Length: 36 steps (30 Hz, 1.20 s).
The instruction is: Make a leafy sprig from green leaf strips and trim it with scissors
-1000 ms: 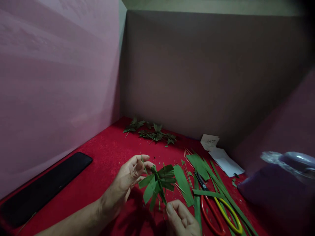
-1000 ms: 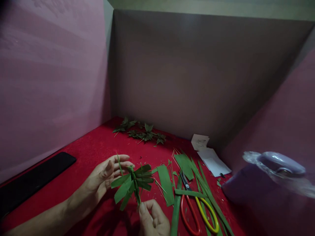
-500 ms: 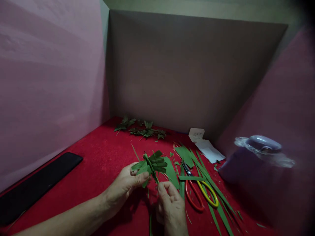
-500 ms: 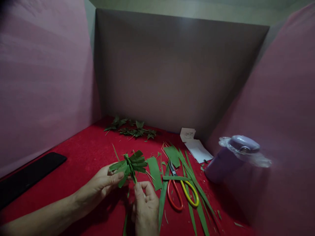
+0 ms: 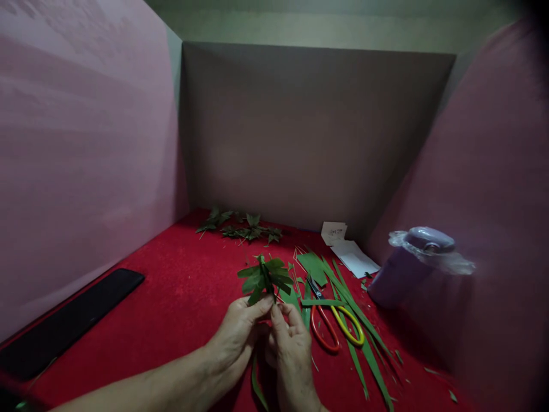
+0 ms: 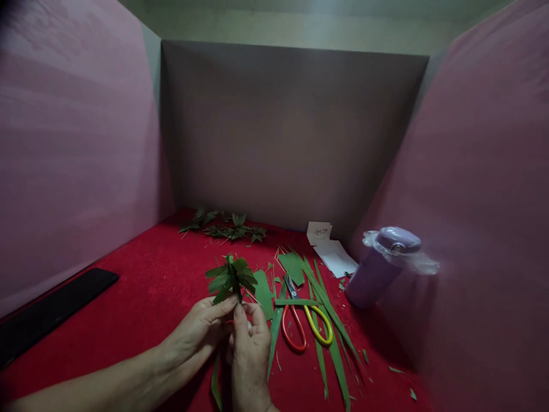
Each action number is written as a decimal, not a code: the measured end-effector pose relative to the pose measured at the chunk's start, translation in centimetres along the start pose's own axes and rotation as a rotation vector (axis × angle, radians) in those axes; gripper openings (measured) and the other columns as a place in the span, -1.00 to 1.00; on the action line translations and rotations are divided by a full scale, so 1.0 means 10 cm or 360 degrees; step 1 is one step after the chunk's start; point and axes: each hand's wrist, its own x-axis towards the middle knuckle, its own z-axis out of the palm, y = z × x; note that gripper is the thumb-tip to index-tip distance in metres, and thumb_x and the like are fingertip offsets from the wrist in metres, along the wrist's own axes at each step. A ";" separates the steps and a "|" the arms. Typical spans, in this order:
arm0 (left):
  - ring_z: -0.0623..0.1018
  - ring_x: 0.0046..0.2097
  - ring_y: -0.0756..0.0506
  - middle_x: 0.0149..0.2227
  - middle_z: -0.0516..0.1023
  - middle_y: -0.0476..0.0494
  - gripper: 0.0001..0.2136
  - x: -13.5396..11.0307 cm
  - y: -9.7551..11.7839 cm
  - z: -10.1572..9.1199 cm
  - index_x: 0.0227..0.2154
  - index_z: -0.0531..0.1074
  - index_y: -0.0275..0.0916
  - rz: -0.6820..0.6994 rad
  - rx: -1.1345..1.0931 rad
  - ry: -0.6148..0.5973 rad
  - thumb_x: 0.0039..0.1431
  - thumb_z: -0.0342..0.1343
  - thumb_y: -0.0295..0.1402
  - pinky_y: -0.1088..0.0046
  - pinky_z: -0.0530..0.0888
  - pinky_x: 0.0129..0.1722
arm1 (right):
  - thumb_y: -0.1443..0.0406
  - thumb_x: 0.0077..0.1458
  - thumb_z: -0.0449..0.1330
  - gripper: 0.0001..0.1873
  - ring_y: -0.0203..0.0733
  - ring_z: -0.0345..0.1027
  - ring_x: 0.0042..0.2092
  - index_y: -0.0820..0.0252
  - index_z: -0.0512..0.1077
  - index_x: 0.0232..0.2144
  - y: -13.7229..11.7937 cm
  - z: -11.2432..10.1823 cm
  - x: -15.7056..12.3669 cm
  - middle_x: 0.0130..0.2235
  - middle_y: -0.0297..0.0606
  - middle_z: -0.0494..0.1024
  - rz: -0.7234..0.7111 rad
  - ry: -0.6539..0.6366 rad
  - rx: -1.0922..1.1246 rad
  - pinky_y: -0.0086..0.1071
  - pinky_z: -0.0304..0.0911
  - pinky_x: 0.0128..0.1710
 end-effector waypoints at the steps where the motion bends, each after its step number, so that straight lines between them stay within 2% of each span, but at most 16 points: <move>1: 0.45 -0.58 -0.03 -0.62 0.47 -0.11 -0.81 0.01 -0.01 0.03 -0.56 0.45 -0.36 -0.0028 -0.0013 0.0005 -0.13 0.26 -0.31 0.48 0.36 -0.56 | -0.02 -0.11 0.21 -0.60 -0.51 -0.25 -0.73 0.13 0.19 -0.47 0.00 0.00 0.01 -0.77 -0.67 -0.01 -0.0004 0.0004 0.0011 -0.65 -0.26 -0.76; 5: 0.44 -0.59 -0.01 -0.65 0.46 -0.11 -0.77 0.08 -0.02 0.05 -0.61 0.43 -0.38 -0.0088 -0.0026 0.0041 -0.19 0.28 -0.29 0.50 0.35 -0.57 | 0.00 -0.14 0.23 -0.60 -0.51 -0.20 -0.71 0.15 0.20 -0.51 0.00 -0.01 0.05 -0.75 -0.64 0.03 -0.0010 0.0014 0.0048 -0.65 -0.24 -0.74; 12: 0.40 -0.60 0.05 -0.65 0.45 -0.05 -0.78 0.20 -0.04 -0.05 -0.61 0.44 -0.38 0.0068 -0.0022 0.0212 -0.25 0.32 -0.34 0.58 0.29 -0.62 | 0.05 -0.08 0.19 -0.66 -0.50 -0.24 -0.68 0.16 0.23 -0.52 -0.04 -0.01 0.01 -0.71 -0.62 0.00 0.0133 -0.0017 -0.0034 -0.66 -0.25 -0.72; 16: 0.38 -0.61 0.07 -0.63 0.45 -0.06 -0.79 0.20 -0.04 -0.09 -0.56 0.46 -0.40 0.0105 0.0027 0.0221 -0.22 0.30 -0.34 0.61 0.25 -0.65 | 0.08 -0.04 0.17 -0.70 -0.50 -0.22 -0.68 0.17 0.23 -0.52 -0.05 -0.01 0.01 -0.70 -0.60 0.04 0.0174 -0.0041 -0.0103 -0.66 -0.27 -0.73; 23: 0.33 -0.67 0.10 -0.70 0.38 -0.02 -0.79 0.20 -0.03 -0.14 -0.65 0.42 -0.39 0.0070 0.0015 0.0211 -0.23 0.30 -0.35 0.61 0.20 -0.69 | 0.11 -0.02 0.16 -0.72 -0.50 -0.25 -0.68 0.18 0.25 -0.53 -0.02 -0.02 0.00 -0.71 -0.61 0.02 0.0181 -0.0081 -0.0143 -0.66 -0.27 -0.73; 27: 0.35 -0.65 0.08 -0.68 0.39 -0.04 -0.81 0.18 -0.01 -0.15 -0.64 0.43 -0.40 0.0052 -0.0004 0.0219 -0.22 0.29 -0.36 0.62 0.21 -0.68 | 0.12 -0.04 0.18 -0.72 -0.51 -0.20 -0.67 0.20 0.25 -0.54 -0.02 0.00 -0.01 -0.68 -0.57 0.09 0.0181 -0.0029 -0.0152 -0.66 -0.24 -0.72; 32: 0.34 -0.66 0.09 -0.70 0.38 -0.03 -0.84 0.18 0.00 -0.16 -0.65 0.43 -0.41 0.0023 -0.0016 0.0224 -0.19 0.27 -0.41 0.62 0.20 -0.68 | 0.15 -0.10 0.23 -0.72 -0.49 -0.05 -0.64 0.24 0.28 -0.57 -0.05 0.04 -0.01 -0.64 -0.48 0.24 0.0089 0.0007 -0.0124 -0.66 -0.14 -0.70; 36: 0.35 -0.64 0.08 -0.68 0.40 -0.06 -0.84 0.18 0.00 -0.17 -0.63 0.45 -0.41 0.0000 0.0016 0.0224 -0.13 0.23 -0.39 0.62 0.22 -0.67 | 0.14 -0.10 0.22 -0.72 -0.51 -0.19 -0.69 0.22 0.28 -0.57 -0.07 0.04 -0.01 -0.71 -0.57 0.12 0.0173 0.0042 -0.0179 -0.64 -0.28 -0.75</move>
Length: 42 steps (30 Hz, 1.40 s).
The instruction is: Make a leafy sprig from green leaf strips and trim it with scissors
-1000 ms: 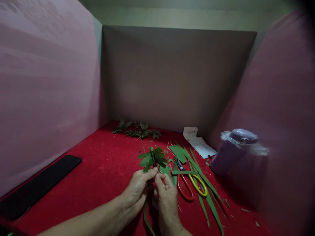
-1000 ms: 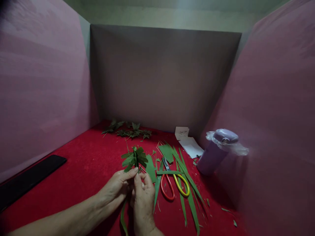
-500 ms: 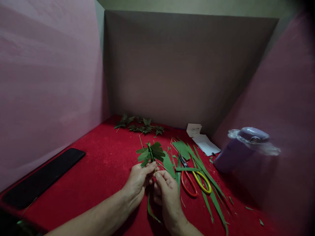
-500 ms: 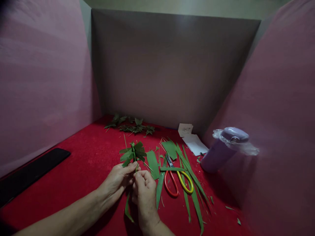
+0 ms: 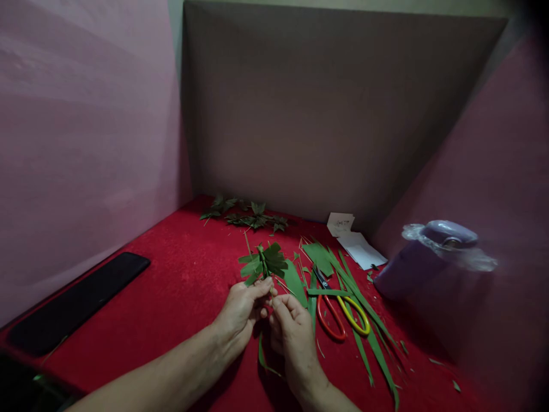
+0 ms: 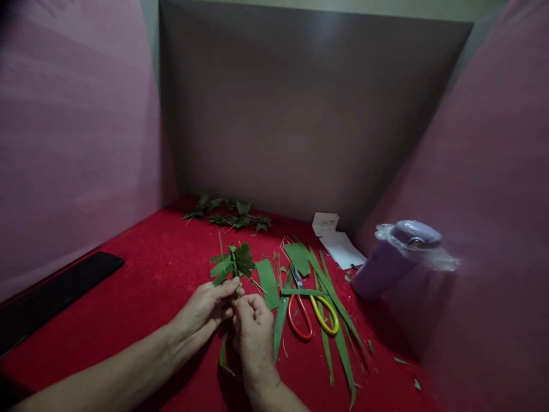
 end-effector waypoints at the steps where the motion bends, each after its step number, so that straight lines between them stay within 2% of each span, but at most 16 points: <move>1: 0.36 -0.63 0.08 -0.67 0.41 -0.07 -0.84 0.00 0.00 0.00 -0.63 0.45 -0.41 0.0008 0.0007 0.0005 -0.12 0.23 -0.39 0.63 0.22 -0.67 | 0.13 -0.10 0.21 -0.72 -0.51 -0.24 -0.70 0.21 0.27 -0.57 0.00 0.00 0.00 -0.72 -0.59 0.07 0.0018 -0.0004 -0.0007 -0.64 -0.31 -0.75; 6: 0.35 -0.62 0.09 -0.63 0.43 -0.09 -0.86 0.01 0.00 -0.01 -0.63 0.45 -0.42 0.0049 0.0003 0.0021 -0.14 0.22 -0.41 0.63 0.21 -0.68 | 0.11 -0.11 0.21 -0.69 -0.52 -0.29 -0.70 0.20 0.24 -0.58 -0.02 0.00 0.00 -0.73 -0.63 0.01 -0.0028 -0.0073 -0.0009 -0.65 -0.29 -0.76; 13: 0.33 -0.63 0.10 -0.62 0.43 -0.08 -0.87 0.02 0.01 -0.02 -0.64 0.45 -0.42 0.0054 0.0001 0.0035 -0.18 0.25 -0.43 0.63 0.20 -0.69 | 0.12 -0.10 0.21 -0.70 -0.52 -0.30 -0.69 0.20 0.24 -0.59 0.01 -0.01 0.00 -0.72 -0.63 0.01 -0.0053 -0.0068 -0.0057 -0.65 -0.29 -0.76; 18: 0.29 -0.65 0.12 -0.64 0.40 -0.06 -0.82 0.00 0.02 -0.01 -0.64 0.44 -0.42 0.0076 0.0039 0.0005 -0.21 0.27 -0.39 0.66 0.11 -0.74 | 0.10 -0.09 0.20 -0.70 -0.51 -0.30 -0.70 0.21 0.28 -0.57 0.03 -0.01 0.01 -0.74 -0.62 0.03 -0.0084 -0.0092 -0.0051 -0.63 -0.31 -0.76; 21: 0.20 -0.71 0.17 -0.66 0.38 -0.03 -0.79 -0.02 0.05 0.01 -0.65 0.41 -0.41 0.0115 0.0099 0.0014 -0.22 0.28 -0.34 0.67 0.00 -0.79 | 0.10 -0.13 0.22 -0.69 -0.49 -0.22 -0.70 0.21 0.30 -0.59 0.06 0.01 0.04 -0.75 -0.60 0.08 -0.0147 -0.0130 0.0012 -0.61 -0.23 -0.74; 25: 0.06 -0.80 0.20 -0.82 0.22 0.10 -0.74 -0.07 0.07 0.03 -0.65 0.40 -0.39 0.0192 0.0260 -0.0084 -0.15 0.25 -0.26 0.66 -0.09 -0.81 | 0.14 -0.10 0.23 -0.73 -0.45 0.03 -0.62 0.22 0.32 -0.56 0.15 -0.01 0.09 -0.64 -0.49 0.25 -0.0259 -0.0205 0.0147 -0.57 0.01 -0.61; 27: 0.07 -0.81 0.19 -0.84 0.23 0.08 -0.72 -0.08 0.06 0.02 -0.64 0.39 -0.38 0.0241 0.0322 -0.0151 -0.09 0.21 -0.23 0.66 -0.06 -0.80 | 0.14 -0.11 0.25 -0.71 -0.44 0.05 -0.61 0.20 0.28 -0.59 0.20 -0.02 0.12 -0.64 -0.50 0.24 -0.0283 -0.0226 0.0198 -0.57 0.00 -0.61; 32: 0.25 -0.77 0.11 -0.81 0.32 0.01 -0.69 -0.08 0.03 0.03 -0.68 0.34 -0.34 0.0421 0.0389 -0.0293 -0.02 0.16 -0.20 0.62 0.16 -0.75 | 0.07 -0.10 0.24 -0.64 -0.42 0.05 -0.62 0.19 0.25 -0.62 0.31 -0.03 0.18 -0.67 -0.47 0.26 -0.0379 -0.0264 0.0191 -0.55 -0.02 -0.62; 35: 0.29 -0.75 0.09 -0.79 0.36 -0.01 -0.71 -0.10 0.04 0.06 -0.68 0.32 -0.33 0.0441 0.0431 -0.0264 -0.08 0.21 -0.22 0.63 0.19 -0.74 | 0.03 -0.17 0.26 -0.61 -0.43 0.04 -0.65 0.18 0.25 -0.62 0.36 -0.01 0.21 -0.69 -0.49 0.23 -0.0435 -0.0197 0.0251 -0.56 -0.05 -0.66; 38: 0.32 -0.75 0.07 -0.76 0.38 0.01 -0.73 -0.12 0.04 0.09 -0.60 0.35 -0.30 0.0450 0.0440 -0.0224 -0.15 0.24 -0.21 0.62 0.23 -0.76 | -0.02 -0.20 0.26 -0.58 -0.44 0.04 -0.69 0.18 0.26 -0.60 0.32 -0.03 0.25 -0.71 -0.50 0.23 -0.0369 -0.0115 0.0245 -0.58 -0.09 -0.70; 40: 0.33 -0.74 0.06 -0.74 0.39 0.03 -0.74 -0.12 0.03 0.09 -0.53 0.37 -0.30 0.0494 0.0464 -0.0186 -0.17 0.26 -0.22 0.62 0.25 -0.75 | -0.07 -0.19 0.21 -0.56 -0.42 0.04 -0.72 0.16 0.27 -0.55 0.19 -0.09 0.29 -0.73 -0.52 0.21 -0.0325 -0.0034 0.0258 -0.59 -0.12 -0.74; 42: 0.32 -0.74 0.08 -0.74 0.38 0.05 -0.75 -0.12 0.02 0.07 -0.48 0.40 -0.32 0.0513 0.0533 -0.0146 -0.16 0.25 -0.24 0.64 0.26 -0.74 | -0.07 -0.16 0.19 -0.57 -0.47 -0.06 -0.77 0.16 0.27 -0.51 -0.02 -0.15 0.31 -0.73 -0.54 0.22 -0.0291 0.0131 0.0197 -0.60 -0.19 -0.79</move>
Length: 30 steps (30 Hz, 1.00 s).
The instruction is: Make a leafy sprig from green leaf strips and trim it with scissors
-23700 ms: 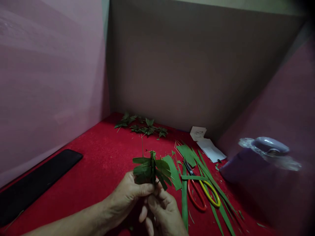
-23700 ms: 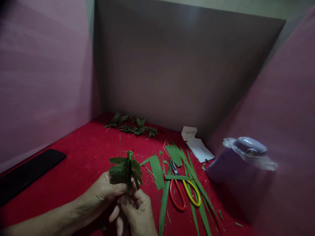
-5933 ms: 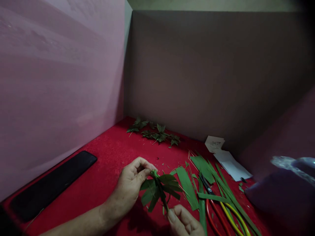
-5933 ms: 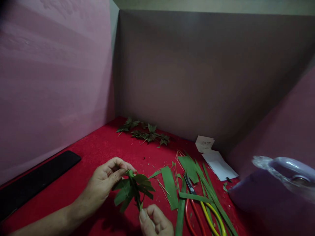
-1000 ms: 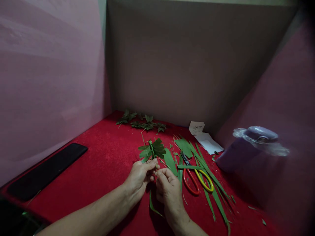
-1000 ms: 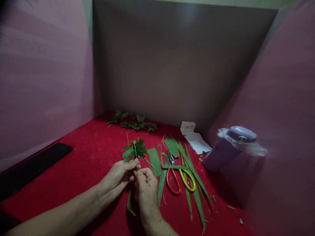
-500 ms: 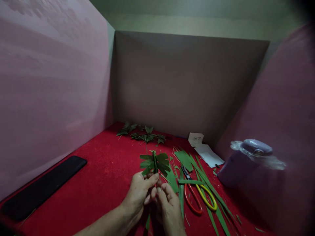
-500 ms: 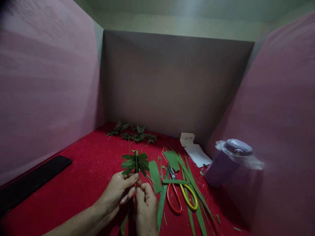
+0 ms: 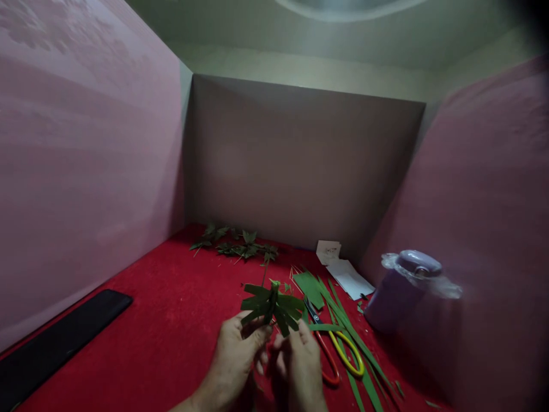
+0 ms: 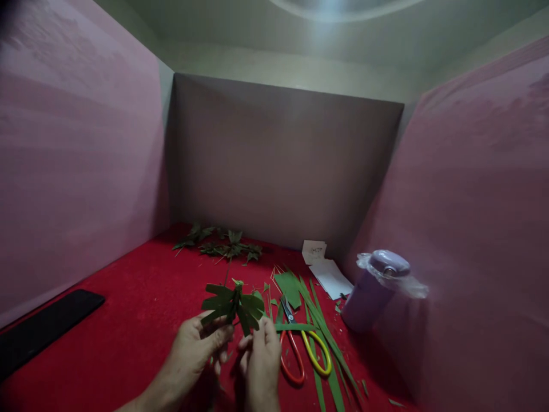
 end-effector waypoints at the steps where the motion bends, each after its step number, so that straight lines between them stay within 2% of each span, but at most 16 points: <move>1: 0.30 -0.75 0.09 -0.76 0.36 0.06 -0.75 0.00 -0.01 -0.01 -0.48 0.41 -0.32 -0.0019 0.0057 -0.0005 -0.14 0.25 -0.23 0.64 0.26 -0.75 | -0.05 -0.11 0.18 -0.60 -0.50 -0.08 -0.77 0.16 0.28 -0.50 -0.13 -0.01 0.02 -0.70 -0.53 0.25 -0.0072 0.0119 -0.0060 -0.60 -0.19 -0.79; 3: 0.30 -0.74 0.08 -0.76 0.34 0.07 -0.74 0.00 -0.04 -0.01 -0.49 0.40 -0.32 -0.0039 0.0114 0.0007 -0.14 0.24 -0.21 0.63 0.27 -0.76 | -0.05 -0.03 0.11 -0.60 -0.46 0.09 -0.69 0.15 0.34 -0.37 -0.39 -0.02 0.04 -0.55 -0.43 0.37 -0.0287 0.0216 -0.0074 -0.59 -0.06 -0.75; 5: 0.30 -0.73 0.08 -0.74 0.33 0.08 -0.73 -0.01 -0.06 -0.01 -0.50 0.38 -0.30 -0.0068 0.0142 0.0001 -0.14 0.24 -0.19 0.62 0.27 -0.76 | -0.04 0.01 0.07 -0.60 -0.33 0.28 -0.50 0.15 0.37 -0.31 -0.62 -0.01 0.02 -0.39 -0.29 0.43 -0.0528 0.0117 -0.0113 -0.54 0.10 -0.64; 7: 0.28 -0.73 0.08 -0.73 0.32 0.09 -0.73 -0.02 -0.08 -0.01 -0.50 0.37 -0.29 -0.0104 0.0165 -0.0021 -0.14 0.23 -0.18 0.62 0.27 -0.77 | 0.00 0.03 0.09 -0.61 -0.24 0.30 -0.35 0.16 0.39 -0.26 -0.78 0.01 -0.03 -0.29 -0.23 0.45 -0.0811 -0.0014 -0.0318 -0.46 0.21 -0.46; 10: 0.28 -0.73 0.09 -0.73 0.30 0.10 -0.72 -0.04 -0.09 0.01 -0.49 0.37 -0.28 -0.0125 0.0201 -0.0073 -0.12 0.22 -0.16 0.63 0.24 -0.77 | 0.12 -0.02 0.19 -0.65 -0.15 0.28 -0.24 0.15 0.38 -0.19 -0.87 0.01 -0.10 -0.23 -0.21 0.44 -0.1020 -0.0250 -0.0671 -0.37 0.21 -0.30; 14: 0.27 -0.73 0.10 -0.74 0.30 0.10 -0.73 -0.07 -0.08 0.02 -0.50 0.38 -0.29 -0.0126 0.0241 -0.0125 -0.11 0.21 -0.17 0.64 0.22 -0.76 | 0.26 0.02 0.18 -0.82 -0.13 0.28 -0.22 0.13 0.38 -0.26 -0.86 -0.01 -0.15 -0.26 -0.24 0.45 -0.0974 -0.0280 -0.0977 -0.34 0.20 -0.25; 19: 0.27 -0.72 0.10 -0.73 0.28 0.11 -0.74 -0.08 -0.05 0.03 -0.51 0.36 -0.29 -0.0122 0.0293 -0.0136 -0.11 0.20 -0.18 0.63 0.24 -0.75 | 0.27 0.06 0.14 -0.89 -0.18 0.28 -0.29 0.14 0.37 -0.32 -0.83 -0.04 -0.12 -0.36 -0.29 0.43 -0.0945 -0.0243 -0.1084 -0.38 0.21 -0.30; 24: 0.25 -0.72 0.11 -0.70 0.28 0.12 -0.74 -0.07 -0.06 0.03 -0.51 0.35 -0.30 -0.0116 0.0284 -0.0159 -0.12 0.19 -0.18 0.63 0.23 -0.76 | 0.26 0.06 0.13 -0.88 -0.23 0.26 -0.35 0.18 0.40 -0.36 -0.83 -0.04 -0.10 -0.41 -0.30 0.43 -0.0904 -0.0315 -0.1021 -0.40 0.20 -0.35; 30: 0.26 -0.73 0.11 -0.72 0.27 0.13 -0.76 -0.06 -0.09 0.02 -0.49 0.35 -0.30 -0.0113 0.0267 -0.0172 -0.11 0.19 -0.21 0.62 0.24 -0.76 | 0.23 0.03 0.16 -0.86 -0.31 0.21 -0.43 0.19 0.40 -0.39 -0.80 -0.03 -0.08 -0.47 -0.35 0.38 -0.0677 -0.0360 -0.0720 -0.45 0.19 -0.42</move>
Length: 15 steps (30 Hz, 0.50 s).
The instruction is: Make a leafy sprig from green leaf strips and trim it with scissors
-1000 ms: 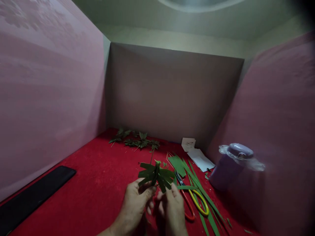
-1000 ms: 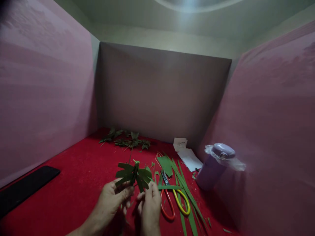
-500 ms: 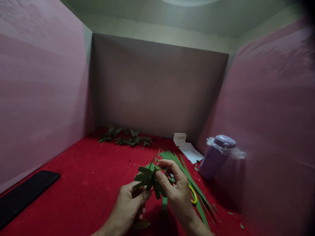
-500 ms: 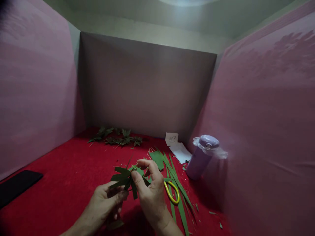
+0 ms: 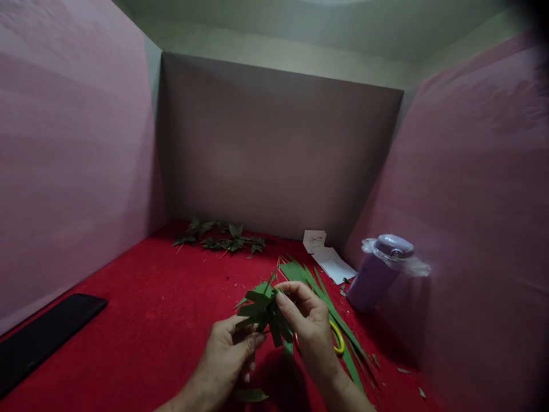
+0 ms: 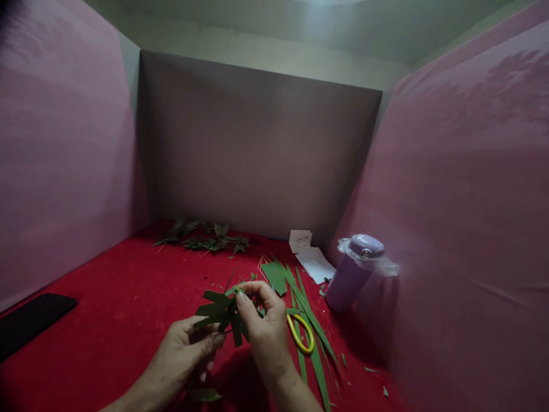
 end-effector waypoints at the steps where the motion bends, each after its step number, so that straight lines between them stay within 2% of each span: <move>1: 0.26 -0.73 0.10 -0.73 0.27 0.13 -0.76 0.00 0.00 0.00 -0.49 0.35 -0.30 -0.0008 0.0000 -0.0004 -0.11 0.19 -0.22 0.62 0.24 -0.76 | 0.22 0.03 0.16 -0.86 -0.31 0.21 -0.44 0.19 0.40 -0.40 0.01 0.00 0.01 -0.48 -0.36 0.38 0.0029 -0.0004 0.0050 -0.46 0.19 -0.43; 5: 0.28 -0.72 0.10 -0.72 0.28 0.12 -0.76 -0.01 0.03 0.01 -0.49 0.35 -0.30 -0.0026 0.0018 -0.0014 -0.11 0.19 -0.22 0.61 0.25 -0.76 | 0.22 0.02 0.18 -0.85 -0.32 0.22 -0.44 0.20 0.40 -0.41 0.03 0.00 0.02 -0.48 -0.36 0.38 0.0062 0.0000 0.0098 -0.46 0.20 -0.44; 15: 0.26 -0.73 0.12 -0.73 0.27 0.13 -0.81 -0.01 0.05 0.00 -0.47 0.35 -0.31 -0.0024 0.0075 -0.0018 -0.04 0.13 -0.27 0.65 0.23 -0.76 | 0.24 0.02 0.18 -0.81 -0.24 0.29 -0.33 0.15 0.35 -0.27 0.08 -0.04 0.01 -0.35 -0.30 0.42 -0.0066 0.0024 -0.0029 -0.36 0.24 -0.32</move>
